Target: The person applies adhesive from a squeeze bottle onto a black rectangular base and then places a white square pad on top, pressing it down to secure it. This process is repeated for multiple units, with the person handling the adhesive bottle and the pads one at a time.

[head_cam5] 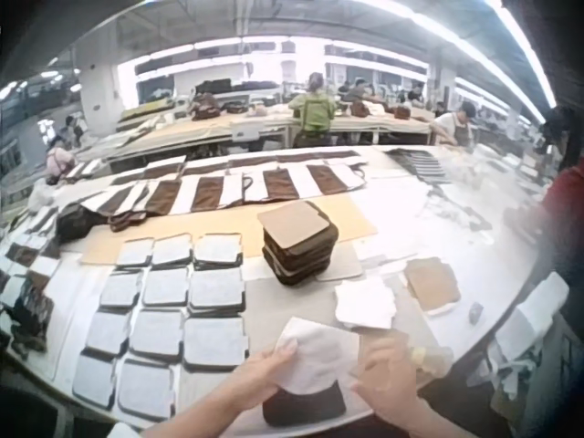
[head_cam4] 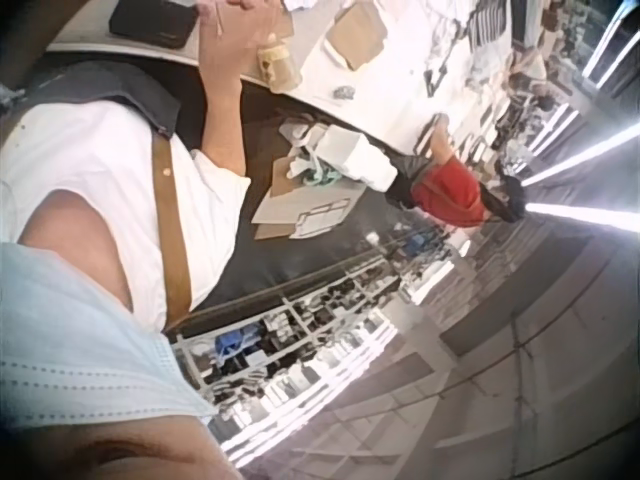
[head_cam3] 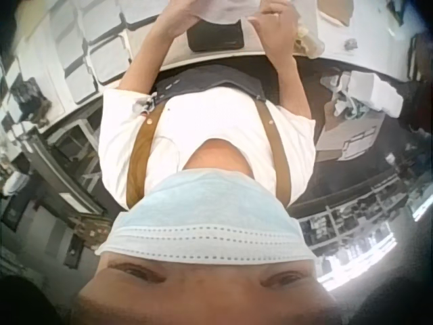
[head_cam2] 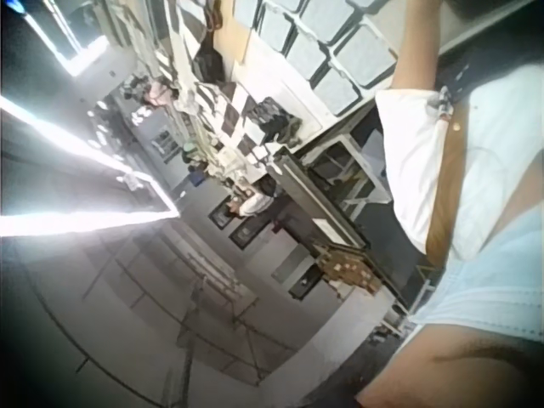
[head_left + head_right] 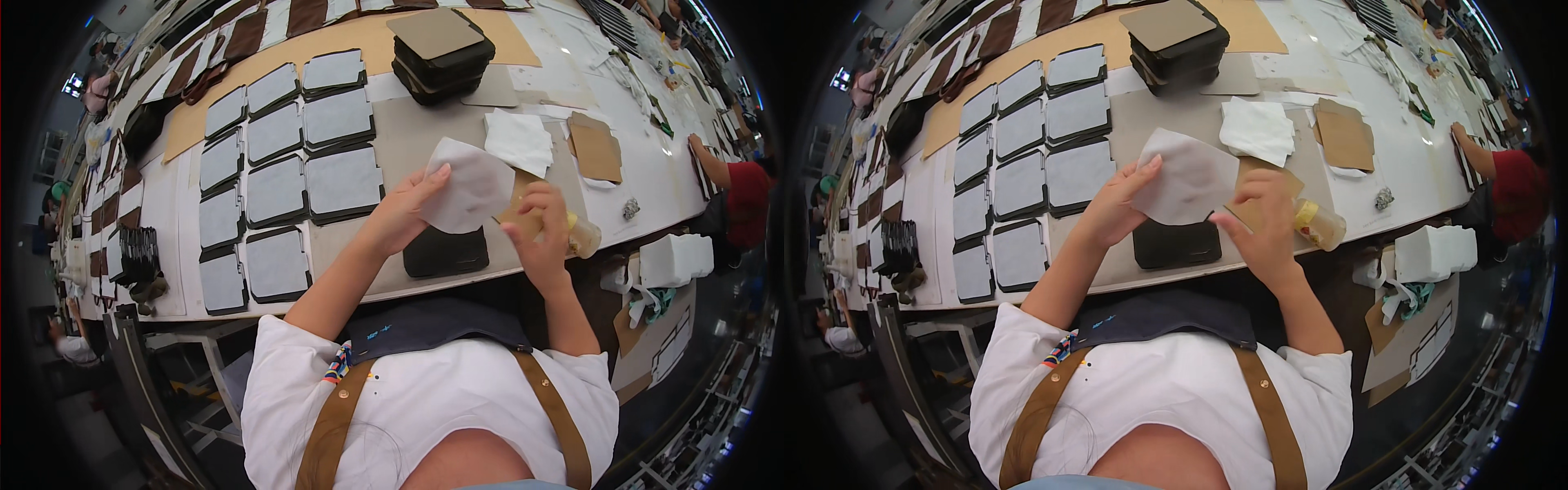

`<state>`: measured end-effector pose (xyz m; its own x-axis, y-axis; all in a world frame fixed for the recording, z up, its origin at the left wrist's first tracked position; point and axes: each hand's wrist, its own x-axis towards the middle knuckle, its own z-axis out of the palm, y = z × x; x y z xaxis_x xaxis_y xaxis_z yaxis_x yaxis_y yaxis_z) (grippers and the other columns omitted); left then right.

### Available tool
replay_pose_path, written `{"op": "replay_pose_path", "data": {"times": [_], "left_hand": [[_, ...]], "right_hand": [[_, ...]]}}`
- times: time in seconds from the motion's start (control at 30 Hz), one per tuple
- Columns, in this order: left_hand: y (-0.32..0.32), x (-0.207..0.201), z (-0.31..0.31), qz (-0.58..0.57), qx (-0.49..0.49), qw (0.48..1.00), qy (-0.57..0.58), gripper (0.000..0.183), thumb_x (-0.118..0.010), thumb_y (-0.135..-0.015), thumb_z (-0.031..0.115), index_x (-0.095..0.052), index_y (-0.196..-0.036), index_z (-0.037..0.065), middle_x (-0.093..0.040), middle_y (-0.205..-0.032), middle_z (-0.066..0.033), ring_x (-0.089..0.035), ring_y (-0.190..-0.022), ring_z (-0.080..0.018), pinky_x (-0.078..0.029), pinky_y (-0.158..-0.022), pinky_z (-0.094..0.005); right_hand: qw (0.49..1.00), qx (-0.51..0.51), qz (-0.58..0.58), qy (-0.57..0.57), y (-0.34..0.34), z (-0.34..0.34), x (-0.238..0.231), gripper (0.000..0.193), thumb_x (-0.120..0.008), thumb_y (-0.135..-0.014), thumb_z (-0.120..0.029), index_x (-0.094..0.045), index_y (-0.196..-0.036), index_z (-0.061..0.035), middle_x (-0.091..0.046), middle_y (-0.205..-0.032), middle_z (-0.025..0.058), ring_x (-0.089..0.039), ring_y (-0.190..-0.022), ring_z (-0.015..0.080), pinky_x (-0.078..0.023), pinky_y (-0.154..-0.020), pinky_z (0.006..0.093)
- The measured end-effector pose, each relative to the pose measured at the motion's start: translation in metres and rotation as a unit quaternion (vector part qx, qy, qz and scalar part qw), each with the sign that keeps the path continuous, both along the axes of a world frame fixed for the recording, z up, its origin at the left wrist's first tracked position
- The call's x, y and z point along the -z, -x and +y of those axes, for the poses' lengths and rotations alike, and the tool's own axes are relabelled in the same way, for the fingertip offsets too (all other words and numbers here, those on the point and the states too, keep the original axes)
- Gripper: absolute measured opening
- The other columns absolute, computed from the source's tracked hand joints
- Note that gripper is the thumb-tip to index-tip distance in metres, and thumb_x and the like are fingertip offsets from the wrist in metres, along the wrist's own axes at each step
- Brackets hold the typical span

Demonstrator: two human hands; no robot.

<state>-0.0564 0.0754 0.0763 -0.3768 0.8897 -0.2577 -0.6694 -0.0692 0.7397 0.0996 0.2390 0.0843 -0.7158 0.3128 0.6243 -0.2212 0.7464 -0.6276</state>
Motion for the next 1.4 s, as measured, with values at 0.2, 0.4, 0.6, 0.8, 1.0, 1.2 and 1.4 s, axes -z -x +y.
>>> {"op": "replay_pose_path", "data": {"times": [0.2, 0.4, 0.6, 0.8, 1.0, 1.2, 1.4], "left_hand": [[-0.012, -0.009, -0.020, -0.062, -0.064, 0.996, -0.021, 0.042, -0.056, -0.103, 0.037, -0.060, -0.130, 0.005, -0.067, -0.119, -0.0046, -0.066, -0.108, -0.0162, -0.050, -0.095, -0.0337], [-0.016, 0.030, -0.037, 0.225, -0.166, 0.959, 0.046, 0.037, -0.055, -0.105, 0.030, -0.063, -0.127, 0.002, -0.069, -0.109, -0.0016, -0.064, -0.100, -0.0092, -0.050, -0.090, -0.0263], [-0.027, 0.034, -0.039, 0.207, -0.199, 0.957, 0.036, 0.034, -0.054, -0.105, 0.023, -0.064, -0.129, 0.001, -0.070, -0.105, -0.0034, -0.063, -0.096, -0.0069, -0.050, -0.084, -0.0230], [-0.026, 0.051, -0.043, 0.229, -0.141, 0.959, 0.091, 0.038, -0.049, -0.107, 0.026, -0.061, -0.134, 0.002, -0.069, -0.113, -0.0029, -0.061, -0.100, -0.0072, -0.049, -0.087, -0.0230], [-0.037, 0.056, -0.043, 0.187, -0.167, 0.964, 0.086, 0.040, -0.044, -0.108, 0.027, -0.061, -0.134, 0.002, -0.068, -0.117, -0.0044, -0.062, -0.102, -0.0079, -0.048, -0.090, -0.0227], [-0.043, 0.056, -0.043, 0.250, -0.161, 0.952, 0.074, 0.040, -0.045, -0.108, 0.027, -0.061, -0.136, 0.004, -0.069, -0.112, -0.0040, -0.060, -0.098, -0.0067, -0.049, -0.087, -0.0227], [-0.046, 0.053, -0.047, 0.224, -0.170, 0.957, 0.078, 0.040, -0.044, -0.108, 0.027, -0.062, -0.135, 0.004, -0.068, -0.114, -0.0041, -0.060, -0.100, -0.0065, -0.048, -0.089, -0.0226]], "right_hand": [[0.810, -0.077, -0.019, 0.581, 0.006, -0.031, 0.025, 0.040, -0.069, -0.097, -0.025, -0.057, -0.127, -0.0016, -0.065, -0.110, 0.0044, -0.061, -0.100, 0.0120, -0.048, -0.090, 0.0285], [0.897, -0.042, -0.119, 0.425, 0.004, -0.033, 0.034, 0.029, -0.065, -0.098, -0.012, -0.061, -0.123, 0.0019, -0.069, -0.107, 0.0074, -0.064, -0.094, 0.0099, -0.051, -0.084, 0.0249], [0.887, -0.064, -0.147, 0.432, -0.003, -0.033, 0.038, 0.031, -0.064, -0.096, -0.006, -0.060, -0.126, 0.0052, -0.068, -0.109, 0.0072, -0.063, -0.095, 0.0091, -0.051, -0.083, 0.0240], [0.866, -0.081, -0.174, 0.462, -0.008, -0.027, 0.042, 0.034, -0.063, -0.097, -0.006, -0.059, -0.128, 0.0066, -0.068, -0.111, 0.0062, -0.063, -0.093, 0.0084, -0.051, -0.081, 0.0236], [0.861, -0.078, -0.209, 0.457, -0.014, -0.023, 0.048, 0.028, -0.063, -0.099, -0.012, -0.064, -0.122, 0.0047, -0.070, -0.100, 0.0034, -0.063, -0.085, 0.0066, -0.050, -0.076, 0.0223], [0.885, -0.010, -0.225, 0.408, -0.016, -0.022, 0.063, 0.026, -0.061, -0.101, -0.017, -0.066, -0.117, 0.0036, -0.070, -0.097, 0.0030, -0.062, -0.081, 0.0054, -0.050, -0.071, 0.0210], [0.830, -0.045, -0.196, 0.520, -0.012, -0.035, 0.046, 0.027, -0.062, -0.100, -0.014, -0.061, -0.120, 0.0047, -0.071, -0.096, 0.0065, -0.065, -0.083, 0.0069, -0.051, -0.071, 0.0214]]}}
